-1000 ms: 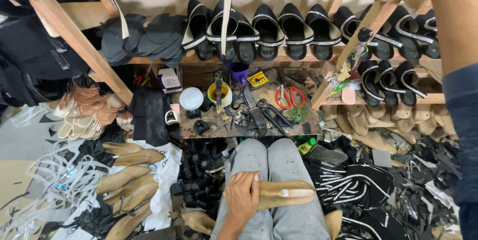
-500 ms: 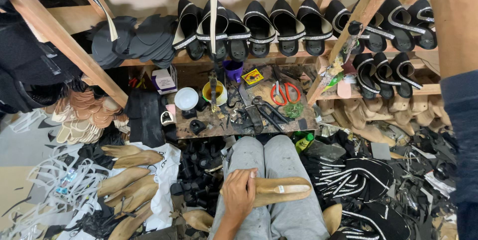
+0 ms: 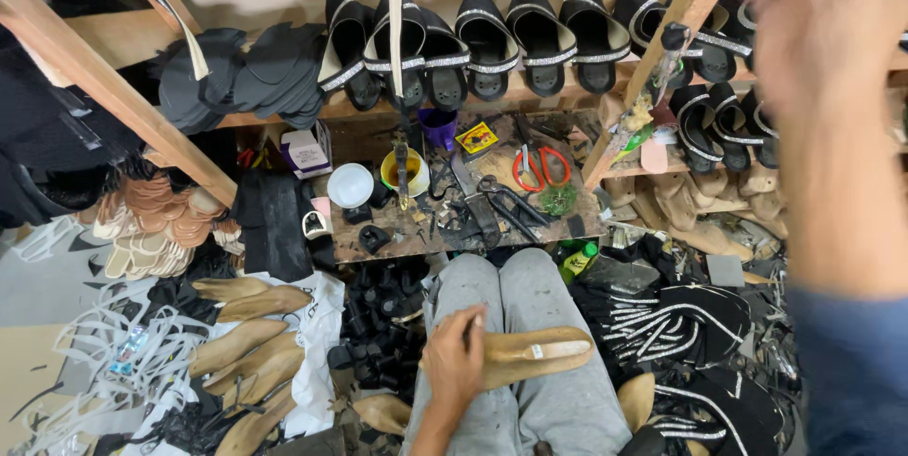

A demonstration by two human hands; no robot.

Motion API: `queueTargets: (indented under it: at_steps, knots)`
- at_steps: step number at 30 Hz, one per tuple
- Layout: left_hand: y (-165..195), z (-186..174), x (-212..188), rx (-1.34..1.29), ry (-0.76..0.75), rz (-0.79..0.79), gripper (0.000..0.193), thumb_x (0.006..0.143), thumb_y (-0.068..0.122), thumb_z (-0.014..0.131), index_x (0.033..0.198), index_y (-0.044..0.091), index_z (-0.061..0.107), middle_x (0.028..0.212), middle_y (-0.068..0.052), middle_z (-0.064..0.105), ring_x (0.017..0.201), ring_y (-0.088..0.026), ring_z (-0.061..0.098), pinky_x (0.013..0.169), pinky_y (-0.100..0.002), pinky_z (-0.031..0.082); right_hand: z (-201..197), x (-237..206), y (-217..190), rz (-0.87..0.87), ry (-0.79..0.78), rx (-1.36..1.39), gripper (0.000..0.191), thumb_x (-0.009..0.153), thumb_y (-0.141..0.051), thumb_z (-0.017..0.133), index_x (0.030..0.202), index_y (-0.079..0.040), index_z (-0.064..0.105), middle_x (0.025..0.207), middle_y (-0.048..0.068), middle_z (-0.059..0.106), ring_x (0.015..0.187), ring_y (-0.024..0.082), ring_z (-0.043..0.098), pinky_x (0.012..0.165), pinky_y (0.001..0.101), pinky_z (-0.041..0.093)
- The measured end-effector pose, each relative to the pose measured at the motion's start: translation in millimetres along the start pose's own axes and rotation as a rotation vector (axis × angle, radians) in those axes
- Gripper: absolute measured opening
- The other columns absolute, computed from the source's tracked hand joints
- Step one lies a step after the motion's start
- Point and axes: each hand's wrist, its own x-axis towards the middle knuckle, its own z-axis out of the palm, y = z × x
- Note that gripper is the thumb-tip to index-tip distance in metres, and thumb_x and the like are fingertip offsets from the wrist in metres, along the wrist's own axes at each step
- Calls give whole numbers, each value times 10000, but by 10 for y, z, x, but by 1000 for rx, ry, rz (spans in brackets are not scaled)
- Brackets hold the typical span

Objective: The person inserts a wooden shoe last into a black high-heeled shoe and uses a hammer to tap the shoe around the last. They repeatedly adjust the shoe and last, then remove the last and place the shoe on a shelf.

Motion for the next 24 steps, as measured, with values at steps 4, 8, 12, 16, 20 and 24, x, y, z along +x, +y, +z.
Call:
queueTargets:
  at_steps: [4, 8, 12, 16, 20, 24]
  knots:
    - [88, 20, 221, -845, -178, -307, 463, 1067, 345, 506, 1304, -19, 668, 1226, -162, 735, 1099, -264, 717, 967, -414, 572, -72, -1461, 382, -17, 48, 37, 471, 1128, -388, 561, 1389, -22, 422, 1344, 188, 602, 1059, 283, 674, 898, 423, 603]
    - [387, 59, 391, -1260, -204, -287, 728, 1010, 569, 303, 1556, 92, 370, 1496, -120, 551, 1281, -241, 605, 1043, -385, 523, 10, -3050, 846, 208, -146, -372, 441, 966, -204, 771, 1335, -19, 616, 1501, 104, 485, 1403, 267, 524, 946, 347, 575]
    - [681, 139, 463, -1380, -147, -356, 784, 1071, 598, 321, 1530, -35, 379, 1460, -205, 560, 1222, -314, 614, 1011, -486, 541, 81, -3781, 1058, 334, -123, -310, 641, 870, -130, 768, 1427, -111, 451, 1431, 87, 472, 1283, 208, 541, 943, 337, 541]
    - [789, 180, 317, -1479, -314, -371, 826, 1055, 654, 293, 1522, -20, 394, 1445, -201, 577, 1169, -329, 634, 984, -478, 549, -140, -3898, 1129, 882, 26, 329, 364, 1038, -204, 566, 1335, 6, 573, 1104, 187, 666, 838, 281, 709, 703, 407, 611]
    - [710, 182, 355, -1531, -401, -360, 856, 1050, 665, 293, 1534, -33, 397, 1473, -172, 563, 1217, -319, 633, 1033, -455, 538, -415, -3968, 1139, 940, -60, 250, 336, 1029, -207, 548, 1254, 41, 577, 1094, 192, 717, 806, 250, 709, 724, 396, 589]
    - [635, 101, 397, -1465, -425, -337, 854, 1061, 653, 293, 1557, -35, 395, 1496, -177, 556, 1221, -307, 627, 1049, -433, 538, -320, -3872, 1072, 928, -92, 273, 314, 1054, -192, 542, 1249, 51, 580, 1107, 204, 703, 828, 257, 703, 721, 401, 583]
